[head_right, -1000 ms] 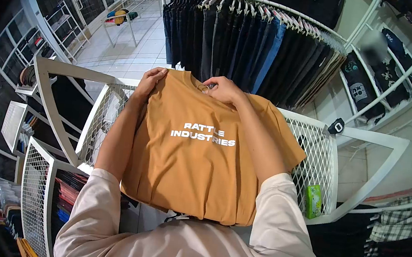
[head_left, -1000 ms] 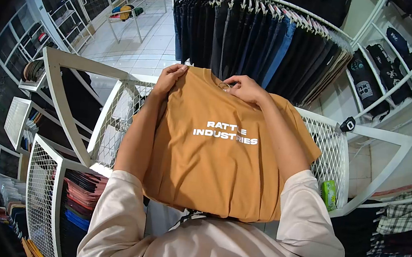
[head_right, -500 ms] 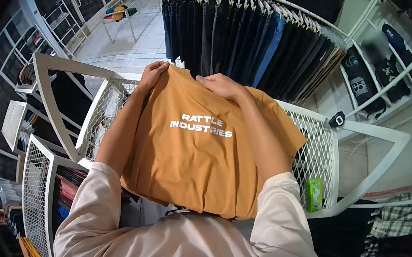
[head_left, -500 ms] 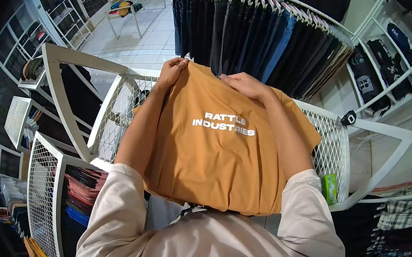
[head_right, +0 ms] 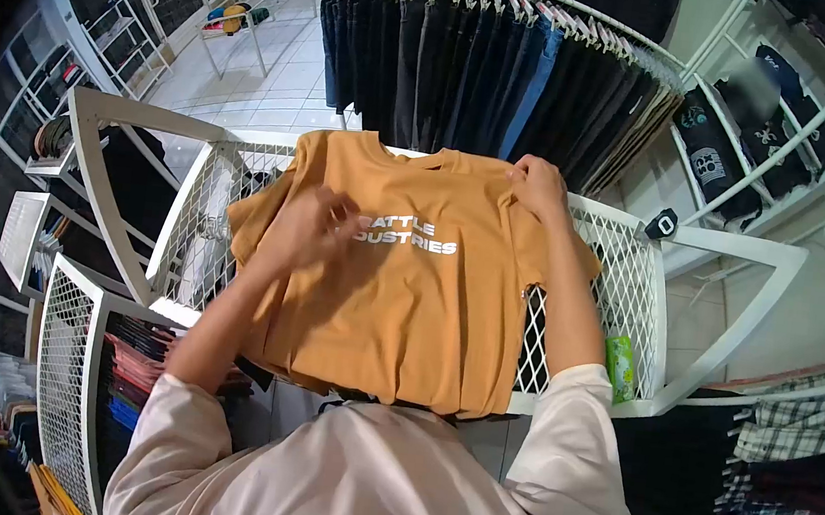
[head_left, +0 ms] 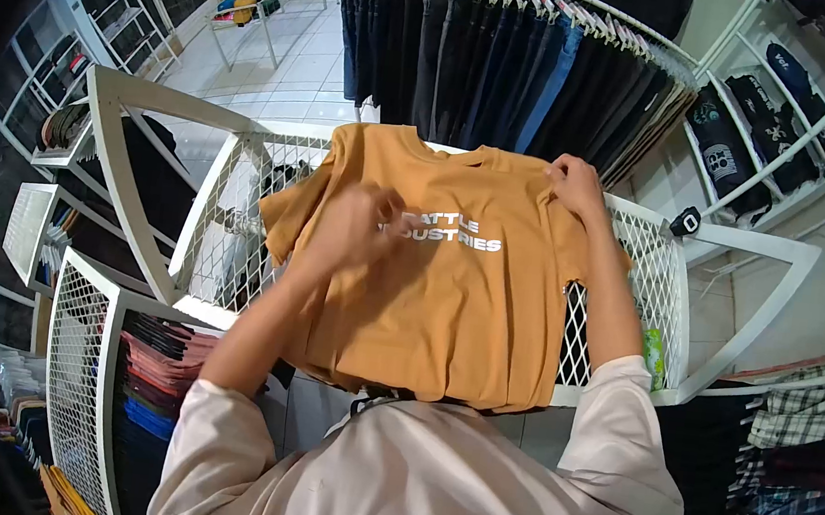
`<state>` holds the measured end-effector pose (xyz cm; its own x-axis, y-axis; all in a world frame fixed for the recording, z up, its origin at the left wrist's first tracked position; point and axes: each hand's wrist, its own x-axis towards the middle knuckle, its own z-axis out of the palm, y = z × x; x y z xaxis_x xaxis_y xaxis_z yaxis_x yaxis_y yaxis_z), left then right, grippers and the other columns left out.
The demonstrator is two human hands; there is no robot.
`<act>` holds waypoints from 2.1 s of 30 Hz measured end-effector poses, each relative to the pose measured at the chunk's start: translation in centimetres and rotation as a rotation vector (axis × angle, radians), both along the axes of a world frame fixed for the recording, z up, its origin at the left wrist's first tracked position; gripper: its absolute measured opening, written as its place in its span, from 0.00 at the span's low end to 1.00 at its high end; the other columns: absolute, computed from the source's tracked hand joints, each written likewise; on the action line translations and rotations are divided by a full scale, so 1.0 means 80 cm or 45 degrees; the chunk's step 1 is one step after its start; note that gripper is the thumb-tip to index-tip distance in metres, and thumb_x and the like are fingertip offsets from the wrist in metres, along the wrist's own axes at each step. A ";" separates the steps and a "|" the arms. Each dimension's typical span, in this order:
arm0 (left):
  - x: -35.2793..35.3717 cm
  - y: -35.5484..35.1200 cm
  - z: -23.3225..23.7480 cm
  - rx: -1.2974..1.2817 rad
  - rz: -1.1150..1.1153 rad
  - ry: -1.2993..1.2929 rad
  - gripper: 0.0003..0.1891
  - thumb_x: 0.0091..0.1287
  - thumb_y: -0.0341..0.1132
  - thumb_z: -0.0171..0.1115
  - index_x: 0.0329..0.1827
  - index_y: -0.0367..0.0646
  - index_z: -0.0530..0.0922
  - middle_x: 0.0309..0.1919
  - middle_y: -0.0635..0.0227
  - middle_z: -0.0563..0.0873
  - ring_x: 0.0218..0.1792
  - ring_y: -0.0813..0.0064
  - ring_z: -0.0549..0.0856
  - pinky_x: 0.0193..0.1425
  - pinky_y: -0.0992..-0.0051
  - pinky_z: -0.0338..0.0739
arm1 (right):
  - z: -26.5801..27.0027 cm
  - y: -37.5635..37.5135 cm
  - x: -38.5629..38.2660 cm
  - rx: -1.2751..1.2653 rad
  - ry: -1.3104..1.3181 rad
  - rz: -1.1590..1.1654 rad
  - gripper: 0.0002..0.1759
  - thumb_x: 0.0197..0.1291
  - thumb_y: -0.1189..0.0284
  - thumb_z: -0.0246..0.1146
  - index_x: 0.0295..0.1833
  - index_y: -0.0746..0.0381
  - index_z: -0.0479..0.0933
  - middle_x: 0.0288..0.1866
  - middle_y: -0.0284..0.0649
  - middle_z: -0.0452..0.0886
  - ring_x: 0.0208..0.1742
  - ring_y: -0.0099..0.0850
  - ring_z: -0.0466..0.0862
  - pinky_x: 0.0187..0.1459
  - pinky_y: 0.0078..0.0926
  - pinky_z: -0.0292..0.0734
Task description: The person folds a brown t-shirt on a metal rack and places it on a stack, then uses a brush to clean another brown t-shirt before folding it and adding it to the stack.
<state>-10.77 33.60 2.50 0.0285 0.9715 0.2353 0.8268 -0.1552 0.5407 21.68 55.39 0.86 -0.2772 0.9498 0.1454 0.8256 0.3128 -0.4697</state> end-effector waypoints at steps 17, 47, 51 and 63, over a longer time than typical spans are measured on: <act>0.063 -0.102 -0.019 -0.013 0.246 -0.143 0.18 0.63 0.46 0.75 0.38 0.38 0.83 0.34 0.55 0.86 0.41 0.53 0.84 0.49 0.58 0.78 | 0.008 -0.038 -0.041 0.706 -0.066 0.115 0.16 0.65 0.55 0.67 0.42 0.57 0.86 0.45 0.46 0.86 0.51 0.45 0.85 0.59 0.46 0.74; 0.080 -0.255 -0.057 0.436 0.193 -0.201 0.13 0.73 0.38 0.65 0.51 0.36 0.85 0.50 0.51 0.87 0.60 0.49 0.82 0.64 0.58 0.76 | 0.014 -0.323 -0.046 0.534 0.401 0.238 0.13 0.64 0.64 0.70 0.48 0.61 0.84 0.45 0.47 0.85 0.50 0.44 0.86 0.52 0.38 0.80; 0.101 -0.319 -0.089 0.591 0.279 -0.095 0.15 0.67 0.33 0.70 0.55 0.40 0.84 0.53 0.53 0.86 0.65 0.47 0.80 0.71 0.54 0.72 | -0.034 -0.468 -0.041 0.401 0.548 -0.092 0.10 0.62 0.65 0.72 0.40 0.59 0.82 0.32 0.39 0.83 0.33 0.35 0.86 0.35 0.32 0.80; 0.144 -0.404 -0.123 0.278 0.163 -0.451 0.16 0.68 0.36 0.69 0.55 0.39 0.83 0.45 0.55 0.89 0.51 0.52 0.86 0.58 0.59 0.79 | -0.151 -0.518 -0.068 0.385 0.422 -0.170 0.14 0.63 0.60 0.71 0.41 0.59 0.80 0.36 0.40 0.85 0.37 0.42 0.87 0.38 0.43 0.80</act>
<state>0.71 1.29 -7.34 -0.2087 0.8882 0.4094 0.6162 -0.2056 0.7602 16.26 13.92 -11.19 -0.0473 0.8752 0.4814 0.6885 0.3778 -0.6191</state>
